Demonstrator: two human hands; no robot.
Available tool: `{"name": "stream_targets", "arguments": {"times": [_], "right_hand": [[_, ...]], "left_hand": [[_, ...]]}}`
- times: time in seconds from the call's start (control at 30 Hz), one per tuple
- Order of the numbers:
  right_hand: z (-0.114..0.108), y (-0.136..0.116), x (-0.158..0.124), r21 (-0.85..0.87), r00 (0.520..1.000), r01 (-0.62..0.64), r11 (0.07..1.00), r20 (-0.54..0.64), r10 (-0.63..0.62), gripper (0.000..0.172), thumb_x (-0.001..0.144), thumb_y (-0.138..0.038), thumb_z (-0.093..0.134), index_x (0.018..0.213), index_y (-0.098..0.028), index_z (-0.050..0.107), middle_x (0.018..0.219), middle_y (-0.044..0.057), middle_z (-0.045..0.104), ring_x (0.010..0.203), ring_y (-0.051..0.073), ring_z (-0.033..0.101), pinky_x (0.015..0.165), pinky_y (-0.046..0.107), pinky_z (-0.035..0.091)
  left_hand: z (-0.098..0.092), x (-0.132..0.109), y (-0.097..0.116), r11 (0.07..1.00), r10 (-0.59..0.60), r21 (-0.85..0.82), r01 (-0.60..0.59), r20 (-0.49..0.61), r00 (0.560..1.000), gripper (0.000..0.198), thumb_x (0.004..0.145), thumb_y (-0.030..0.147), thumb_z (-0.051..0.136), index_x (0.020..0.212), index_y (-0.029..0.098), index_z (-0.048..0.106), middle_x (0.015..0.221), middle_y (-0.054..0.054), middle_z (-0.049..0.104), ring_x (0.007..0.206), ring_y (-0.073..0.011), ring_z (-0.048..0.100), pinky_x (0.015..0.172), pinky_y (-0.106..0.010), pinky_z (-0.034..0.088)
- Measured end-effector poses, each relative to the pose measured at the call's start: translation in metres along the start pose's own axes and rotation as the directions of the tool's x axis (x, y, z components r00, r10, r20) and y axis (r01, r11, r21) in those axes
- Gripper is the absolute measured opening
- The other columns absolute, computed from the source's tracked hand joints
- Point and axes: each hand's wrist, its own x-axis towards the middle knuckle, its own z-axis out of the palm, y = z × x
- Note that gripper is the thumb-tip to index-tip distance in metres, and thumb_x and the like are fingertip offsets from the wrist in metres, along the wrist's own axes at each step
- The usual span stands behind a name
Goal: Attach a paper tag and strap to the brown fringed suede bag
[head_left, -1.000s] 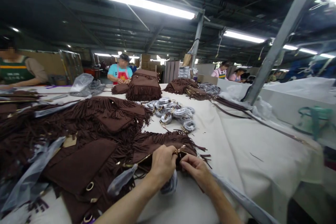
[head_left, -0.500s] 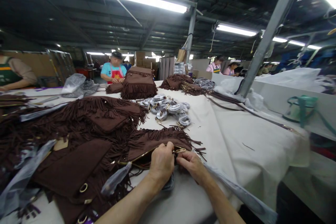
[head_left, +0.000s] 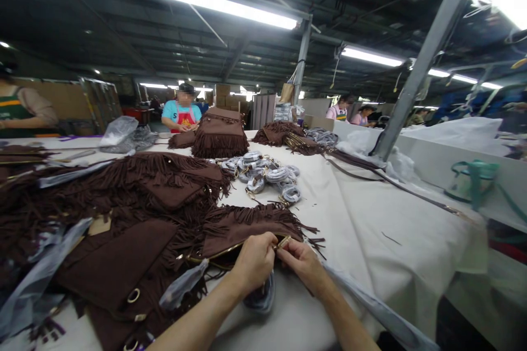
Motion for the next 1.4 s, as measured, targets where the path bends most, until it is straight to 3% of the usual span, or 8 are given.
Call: {"name": "stream_targets", "arguments": {"times": [0.3,0.47,0.63,0.73,0.83,1.0,1.2,1.4], "right_hand": [[0.002,0.003,-0.001,-0.02,0.998,0.03,0.999,-0.056,-0.031,0.027,0.082,-0.043,0.067,0.07,-0.019,0.066,0.065,-0.001,0.062,0.06,0.016,0.053,0.056,0.026,0.04],[0.002,0.009,-0.007,0.018,0.982,0.044,0.999,-0.182,-0.04,0.029,0.089,-0.049,0.061,0.09,-0.02,0.064,0.056,-0.002,0.06,0.047,0.014,0.05,0.048,0.026,0.042],[0.001,0.007,-0.012,0.196,0.975,0.093,0.976,-0.218,-0.049,0.038,0.082,-0.051,0.071,0.101,-0.023,0.057,0.085,0.004,0.068,0.074,0.021,0.068,0.064,0.031,0.056],[0.002,0.004,-0.013,0.39,0.978,0.104,0.915,-0.209,-0.022,0.035,0.081,-0.046,0.076,0.1,-0.023,0.057,0.092,0.005,0.069,0.081,0.022,0.07,0.074,0.035,0.058],[0.002,0.004,-0.013,0.465,0.975,0.059,0.884,-0.215,0.048,0.034,0.081,-0.047,0.076,0.094,-0.022,0.058,0.084,0.005,0.072,0.074,0.022,0.071,0.072,0.037,0.06],[-0.001,-0.001,-0.016,0.488,0.959,0.039,0.872,-0.263,0.105,0.047,0.074,-0.048,0.081,0.105,-0.021,0.057,0.091,0.008,0.074,0.082,0.025,0.071,0.075,0.038,0.059],[-0.007,-0.015,-0.024,0.598,0.961,0.065,0.799,-0.253,0.111,0.029,0.077,-0.044,0.077,0.087,-0.023,0.06,0.067,-0.003,0.062,0.047,0.009,0.051,0.038,0.017,0.038],[-0.006,-0.018,-0.027,0.587,0.982,0.003,0.81,-0.156,0.11,0.027,0.077,-0.043,0.077,0.078,-0.021,0.061,0.062,-0.002,0.06,0.045,0.009,0.047,0.037,0.017,0.032]], "left_hand": [[-0.011,0.002,-0.007,0.965,-0.021,0.261,0.014,0.025,0.999,0.023,0.089,0.014,0.044,0.081,0.019,0.066,0.076,-0.005,0.07,0.073,-0.0188,0.065,0.063,-0.025,0.038],[-0.026,0.005,-0.006,0.95,-0.086,0.288,0.123,-0.138,0.987,0.018,0.086,0.015,0.044,0.08,0.019,0.061,0.074,-0.004,0.067,0.07,-0.0179,0.062,0.062,-0.026,0.036],[-0.021,0.012,-0.005,0.937,-0.228,-0.295,0.185,-0.119,0.966,0.012,0.074,0.013,0.046,0.067,0.017,0.054,0.057,0.001,0.056,0.056,-0.0121,0.053,0.054,-0.022,0.035],[-0.008,0.012,-0.001,0.65,-0.283,-0.714,0.261,0.091,0.955,0.007,0.073,0.023,0.049,0.072,0.017,0.051,0.058,0.0,0.06,0.049,-0.011,0.053,0.044,-0.019,0.031],[0.003,0.009,0.003,0.483,-0.222,-0.837,0.256,0.165,0.961,0.02,0.068,0.032,0.062,0.069,0.017,0.047,0.061,-0.002,0.064,0.052,-0.0117,0.058,0.046,-0.019,0.039],[0.009,0.007,-0.001,0.513,-0.212,-0.827,0.23,0.138,0.968,0.02,0.062,0.027,0.069,0.069,0.012,0.058,0.058,-0.001,0.063,0.052,-0.0099,0.057,0.056,-0.022,0.047],[0.015,0.008,0.003,0.536,-0.225,-0.806,0.252,0.151,0.963,0.027,0.064,0.02,0.062,0.09,0.012,0.064,0.063,0.0,0.064,0.053,-0.0119,0.06,0.053,-0.022,0.047],[0.014,0.009,0.015,0.785,-0.006,-0.602,0.148,0.232,0.973,0.02,0.069,0.014,0.051,0.072,0.013,0.071,0.065,-0.001,0.065,0.056,-0.0108,0.054,0.056,-0.021,0.045]]}}
